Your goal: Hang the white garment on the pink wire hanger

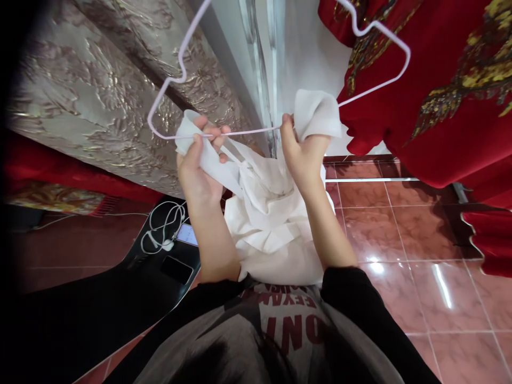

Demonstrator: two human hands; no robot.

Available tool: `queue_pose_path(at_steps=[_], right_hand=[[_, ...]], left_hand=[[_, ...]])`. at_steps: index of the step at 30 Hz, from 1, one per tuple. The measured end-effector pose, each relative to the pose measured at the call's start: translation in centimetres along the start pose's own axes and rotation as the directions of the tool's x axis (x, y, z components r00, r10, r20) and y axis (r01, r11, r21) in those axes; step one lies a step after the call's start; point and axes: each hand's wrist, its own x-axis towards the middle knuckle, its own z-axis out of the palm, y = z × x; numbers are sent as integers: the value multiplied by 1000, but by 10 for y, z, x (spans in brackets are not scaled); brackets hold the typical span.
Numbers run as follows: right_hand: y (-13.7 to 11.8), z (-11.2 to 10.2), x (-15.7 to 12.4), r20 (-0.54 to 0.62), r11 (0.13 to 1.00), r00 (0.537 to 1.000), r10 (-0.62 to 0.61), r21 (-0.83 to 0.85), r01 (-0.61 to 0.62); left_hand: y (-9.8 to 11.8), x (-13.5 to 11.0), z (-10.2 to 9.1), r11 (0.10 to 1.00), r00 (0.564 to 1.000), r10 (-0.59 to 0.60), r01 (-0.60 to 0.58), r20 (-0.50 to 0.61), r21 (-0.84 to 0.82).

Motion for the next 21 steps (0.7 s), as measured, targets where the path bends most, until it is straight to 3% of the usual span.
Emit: queue_pose_path(at_steps=[2,4,8,11,15,18,21], right_hand=[[-4,-4,4,-85,998,996,16,63,-11],[-7,-9,9,-92,998,995,28,61,-22],[-6,-15,13,-68,999,997,41,23,-40],[-7,-13,10,-50,999,998,36,38,-34],[-14,-9,6,-17,998,998,64,23,-64],[-13,-8,4,-7,996,996,89,1,-89],[-9,-9,3,2,996,997,83,-25,-83]], left_hand=[[8,-3,-5,996,996,-77,75,-39,-51],[15,-3,-14,990,983,-122,110,-141,-85],[34,5,-35,993,964,-96,76,-246,-91],[61,13,-36,997,982,-69,59,-179,-58],[89,25,-14,999,998,-33,34,54,-19],[85,40,4,996,986,13,-28,167,87],[64,56,14,967,989,43,-77,140,244]])
